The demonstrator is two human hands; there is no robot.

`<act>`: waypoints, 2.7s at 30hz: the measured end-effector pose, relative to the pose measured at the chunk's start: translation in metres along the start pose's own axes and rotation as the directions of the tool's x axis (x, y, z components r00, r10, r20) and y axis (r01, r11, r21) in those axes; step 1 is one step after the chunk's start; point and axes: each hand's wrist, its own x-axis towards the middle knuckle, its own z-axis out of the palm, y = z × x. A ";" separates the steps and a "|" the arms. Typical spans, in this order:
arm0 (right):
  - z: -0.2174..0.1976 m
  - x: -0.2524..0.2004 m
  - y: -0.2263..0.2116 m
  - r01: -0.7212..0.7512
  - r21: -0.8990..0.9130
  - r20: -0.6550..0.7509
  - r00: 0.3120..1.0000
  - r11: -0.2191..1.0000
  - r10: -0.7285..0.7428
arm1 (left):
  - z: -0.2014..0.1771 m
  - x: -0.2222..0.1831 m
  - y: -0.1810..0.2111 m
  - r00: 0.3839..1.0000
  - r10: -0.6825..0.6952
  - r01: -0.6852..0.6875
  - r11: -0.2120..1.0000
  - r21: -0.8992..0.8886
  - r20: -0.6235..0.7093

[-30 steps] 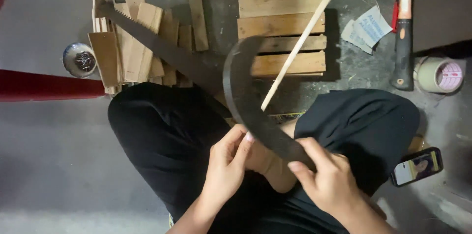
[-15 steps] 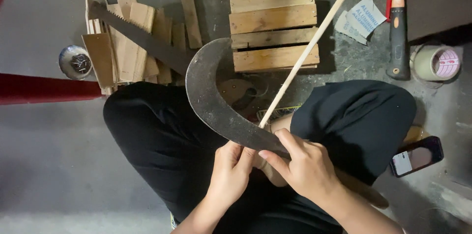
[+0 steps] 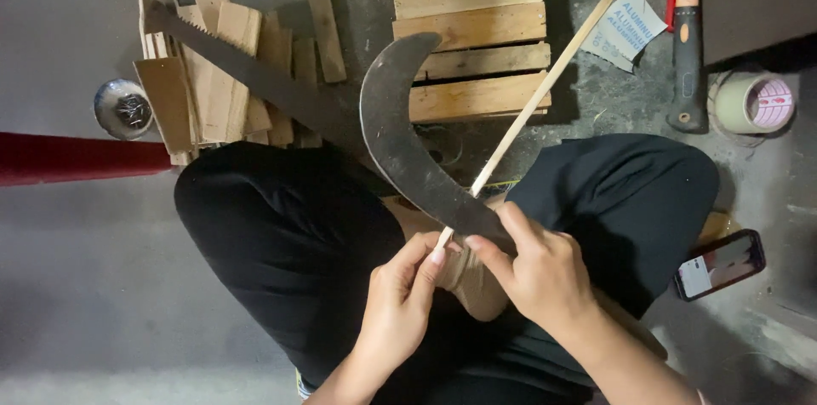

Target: A person uses a curved blade to shave and smooth a thin wooden stick while sitting on the floor.

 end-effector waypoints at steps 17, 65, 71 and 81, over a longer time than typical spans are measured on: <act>0.007 -0.009 -0.001 0.000 0.008 0.014 1.000 1.000 0.000 | -0.001 0.004 -0.007 0.977 -0.200 0.213 0.944 -0.253 0.080; 0.006 -0.020 0.024 0.034 -0.073 0.119 0.993 0.997 -0.025 | -0.002 0.007 -0.013 0.999 0.017 -0.004 0.948 0.319 -0.037; 0.003 -0.011 0.021 -0.026 -0.142 0.000 1.000 0.989 0.026 | 0.003 0.007 -0.004 0.994 0.100 -0.072 0.919 0.388 -0.051; -0.001 -0.009 0.008 0.017 -0.051 -0.006 1.000 0.999 -0.018 | 0.010 0.008 -0.023 0.968 0.182 -0.053 0.824 0.564 -0.175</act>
